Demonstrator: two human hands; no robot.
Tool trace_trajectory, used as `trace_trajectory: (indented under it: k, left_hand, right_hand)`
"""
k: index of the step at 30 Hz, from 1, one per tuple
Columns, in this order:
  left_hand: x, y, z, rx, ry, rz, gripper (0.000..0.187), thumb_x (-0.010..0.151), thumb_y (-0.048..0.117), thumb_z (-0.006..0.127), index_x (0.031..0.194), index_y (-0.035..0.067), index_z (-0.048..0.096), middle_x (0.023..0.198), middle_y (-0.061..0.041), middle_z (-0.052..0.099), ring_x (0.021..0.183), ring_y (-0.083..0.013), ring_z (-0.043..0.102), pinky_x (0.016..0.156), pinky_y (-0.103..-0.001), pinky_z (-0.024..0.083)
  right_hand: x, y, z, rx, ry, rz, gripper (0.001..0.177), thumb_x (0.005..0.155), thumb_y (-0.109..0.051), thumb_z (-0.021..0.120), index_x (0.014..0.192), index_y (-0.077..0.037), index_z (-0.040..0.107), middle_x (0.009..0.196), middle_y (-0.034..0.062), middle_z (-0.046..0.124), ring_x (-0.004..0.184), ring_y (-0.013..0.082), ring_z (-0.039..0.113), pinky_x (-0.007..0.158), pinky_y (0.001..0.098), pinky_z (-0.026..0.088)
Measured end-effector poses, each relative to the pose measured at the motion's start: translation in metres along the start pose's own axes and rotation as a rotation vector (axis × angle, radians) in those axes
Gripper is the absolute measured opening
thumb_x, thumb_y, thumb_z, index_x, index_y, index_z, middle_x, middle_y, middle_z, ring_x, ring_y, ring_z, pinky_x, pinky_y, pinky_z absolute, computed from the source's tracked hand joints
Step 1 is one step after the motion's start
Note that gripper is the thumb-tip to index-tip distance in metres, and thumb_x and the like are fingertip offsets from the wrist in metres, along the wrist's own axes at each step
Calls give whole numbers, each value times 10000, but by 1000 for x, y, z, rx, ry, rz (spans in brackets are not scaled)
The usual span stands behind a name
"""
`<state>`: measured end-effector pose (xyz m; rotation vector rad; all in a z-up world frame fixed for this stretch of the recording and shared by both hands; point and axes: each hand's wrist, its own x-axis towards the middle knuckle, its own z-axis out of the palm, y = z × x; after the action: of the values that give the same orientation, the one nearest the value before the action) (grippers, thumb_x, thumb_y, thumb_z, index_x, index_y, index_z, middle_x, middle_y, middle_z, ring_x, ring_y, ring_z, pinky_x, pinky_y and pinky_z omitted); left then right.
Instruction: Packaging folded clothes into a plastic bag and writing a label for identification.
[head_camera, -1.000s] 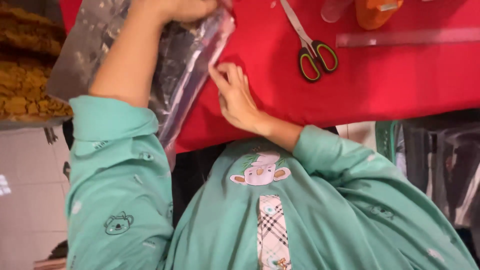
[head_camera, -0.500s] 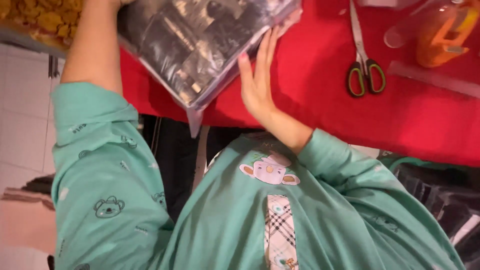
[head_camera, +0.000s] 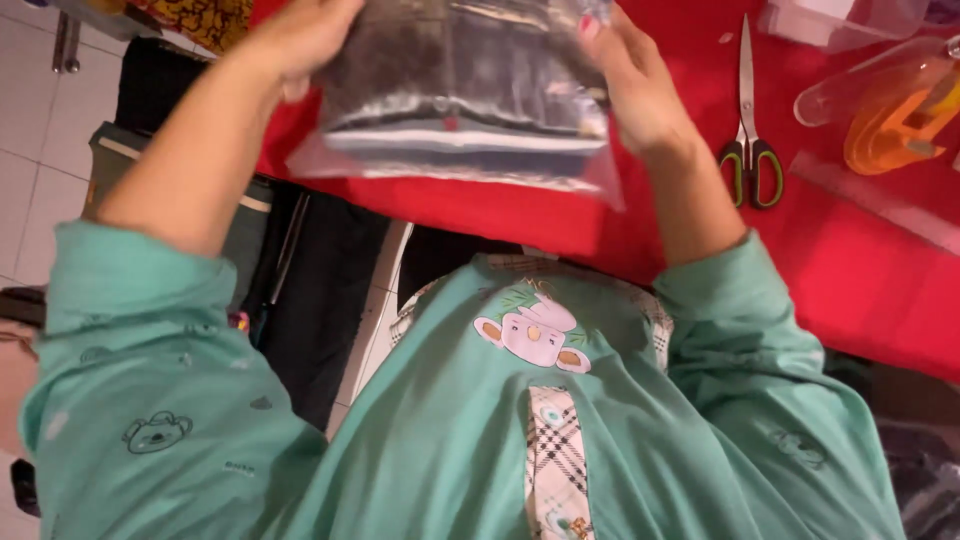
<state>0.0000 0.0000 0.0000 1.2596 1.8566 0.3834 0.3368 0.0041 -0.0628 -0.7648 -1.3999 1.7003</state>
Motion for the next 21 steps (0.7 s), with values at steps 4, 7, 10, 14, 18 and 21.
trace_trajectory:
  k: [4,7,10,14,18,21]
  left_hand:
    - [-36,-50,-1,-250,-190,-42,761,930,635,627,1378,20,609,1219,-134,737,1040,-260,674,834,-421,513]
    - [-73,-65,5,-215,-278,500,742,831,403,845,1401,-5,598,1330,-134,702,1223,-258,651,1043,-368,516]
    - [-106,-56,11,8,-129,506,835,654,270,948,1333,-33,569,1211,-171,739,1118,-260,713,969,-376,535]
    - [-127,-59,27,119,43,478,741,627,238,919,1242,-57,629,1037,-202,759,963,-288,740,864,-382,577]
    - [-131,-77,31,251,62,321,291,799,206,866,892,-49,760,792,-189,751,736,-267,751,717,-371,587]
    - [-139,-79,23,125,-23,308,165,869,163,774,873,-2,779,721,-110,761,603,-162,749,602,-318,586]
  right_hand:
    - [-28,-44,-5,-394,-164,45,766,978,-372,761,1559,3,432,1441,149,624,1317,184,598,1143,359,461]
    - [-55,-84,20,-779,-181,86,746,834,-303,859,1426,16,535,1153,161,747,1076,236,713,926,370,568]
    - [-71,-72,23,-971,-104,-89,628,827,-206,895,1324,48,610,1042,203,754,1000,326,745,846,403,576]
    - [-81,-64,35,-1100,23,73,417,809,-196,884,1099,25,683,898,193,748,829,326,759,727,403,581]
    - [-95,-57,33,-1094,56,-118,285,866,-144,851,1050,25,714,882,197,729,796,342,729,696,391,569]
    - [-101,-65,33,-1100,108,-13,198,890,-130,832,1018,-4,750,805,194,708,693,327,705,647,382,548]
